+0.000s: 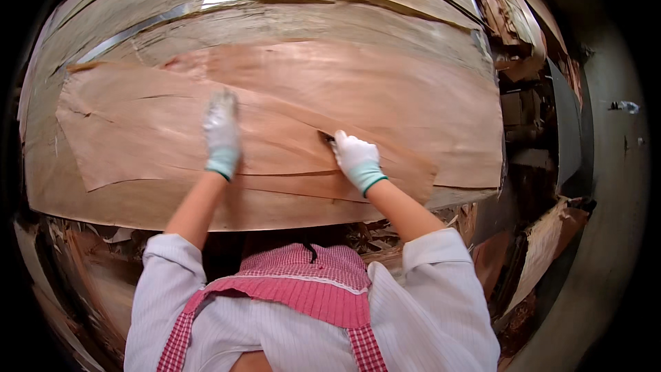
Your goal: The person applies thin wood veneer sheets to a large wooden panel, smoothing them by hand and using a utility knife to trim edges and overlaps. They secure the veneer with small white clips and use a long wooden stick to lift and position the sheets. The process involves repeated peeling, aligning, and trimming of veneer layers.
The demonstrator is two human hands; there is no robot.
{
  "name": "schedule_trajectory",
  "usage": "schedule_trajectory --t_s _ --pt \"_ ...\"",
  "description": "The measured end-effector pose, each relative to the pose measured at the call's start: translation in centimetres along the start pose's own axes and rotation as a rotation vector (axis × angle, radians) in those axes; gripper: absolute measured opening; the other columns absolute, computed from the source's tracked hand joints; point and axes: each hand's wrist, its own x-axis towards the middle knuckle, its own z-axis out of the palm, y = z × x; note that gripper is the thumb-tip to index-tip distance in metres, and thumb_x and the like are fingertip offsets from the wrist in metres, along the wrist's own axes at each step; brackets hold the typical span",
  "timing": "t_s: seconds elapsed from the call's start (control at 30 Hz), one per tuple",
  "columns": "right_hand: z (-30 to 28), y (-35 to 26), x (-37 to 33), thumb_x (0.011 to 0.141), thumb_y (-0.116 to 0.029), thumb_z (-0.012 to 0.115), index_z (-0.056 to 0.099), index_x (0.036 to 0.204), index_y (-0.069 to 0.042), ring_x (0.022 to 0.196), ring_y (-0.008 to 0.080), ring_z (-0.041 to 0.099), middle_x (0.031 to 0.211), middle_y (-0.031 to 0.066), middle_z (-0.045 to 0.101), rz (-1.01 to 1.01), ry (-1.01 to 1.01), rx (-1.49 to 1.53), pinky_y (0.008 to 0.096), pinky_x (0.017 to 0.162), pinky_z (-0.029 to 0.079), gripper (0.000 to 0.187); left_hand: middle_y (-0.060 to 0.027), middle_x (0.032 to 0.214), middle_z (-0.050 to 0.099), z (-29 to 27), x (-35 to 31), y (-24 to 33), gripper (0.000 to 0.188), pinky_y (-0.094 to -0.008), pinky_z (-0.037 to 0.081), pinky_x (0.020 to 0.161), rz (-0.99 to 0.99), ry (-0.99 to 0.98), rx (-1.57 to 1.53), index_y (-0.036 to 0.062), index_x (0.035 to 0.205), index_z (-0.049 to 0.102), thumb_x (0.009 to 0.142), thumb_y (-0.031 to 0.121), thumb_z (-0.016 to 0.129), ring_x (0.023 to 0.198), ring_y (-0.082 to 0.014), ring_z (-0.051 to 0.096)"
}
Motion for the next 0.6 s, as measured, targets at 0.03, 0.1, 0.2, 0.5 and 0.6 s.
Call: schedule_trajectory --t_s 0.03,0.1,0.2,0.5,0.6 --pt "0.6 0.3 -0.6 0.090 -0.032 0.054 0.050 0.093 -0.013 0.062 0.0295 0.065 0.072 0.0089 0.064 0.001 0.031 -0.012 0.0436 0.054 0.050 0.020 -0.0157 0.140 0.046 -0.6 -2.3 5.0 0.046 -0.0427 0.029 0.110 0.062 0.000 -0.042 0.0035 0.135 0.045 0.089 0.010 0.050 0.131 -0.0298 0.042" --pt "0.9 0.8 -1.3 0.089 -0.032 0.054 0.049 0.094 -0.013 0.062 0.0296 0.065 0.072 0.0097 0.063 0.016 0.045 -0.007 0.0442 0.055 0.050 0.020 -0.0165 0.140 0.046 -0.2 -5.2 12.1 0.049 -0.0439 0.025 0.113 0.182 -0.105 -0.274 0.0029 0.134 0.046 0.088 0.017 0.054 0.131 -0.0309 0.041" --pt "2.6 4.4 -7.4 0.090 -0.032 0.054 0.049 0.096 -0.013 0.063 0.0320 0.065 0.073 0.0100 0.064 0.130 0.008 0.104 0.0463 0.058 0.051 0.021 -0.0170 0.139 0.046 -1.0 -6.0 14.7 0.048 -0.0444 0.024 0.113 0.182 -0.071 -0.302 0.0026 0.132 0.048 0.087 0.017 0.056 0.132 -0.0312 0.040" --pt "-0.3 12.3 -8.3 0.086 -0.027 0.064 0.054 0.114 -0.011 0.094 0.0345 0.060 0.101 0.0148 0.060 0.299 0.391 0.611 0.0431 0.075 0.048 0.034 -0.0167 0.136 0.049 -1.1 -6.1 14.9 0.042 -0.0450 0.029 0.111 0.205 0.004 -0.186 0.0029 0.127 0.052 0.087 0.015 0.057 0.127 -0.0299 0.045" --pt "-1.4 14.1 -4.7 0.083 -0.026 0.066 0.053 0.109 -0.010 0.093 0.0353 0.059 0.103 0.0142 0.059 0.295 -0.009 0.515 0.0435 0.076 0.049 0.033 -0.0161 0.133 0.051 -1.5 -5.9 15.3 0.042 -0.0447 0.031 0.110 0.219 0.052 -0.208 0.0039 0.126 0.053 0.086 0.015 0.058 0.126 -0.0294 0.046"
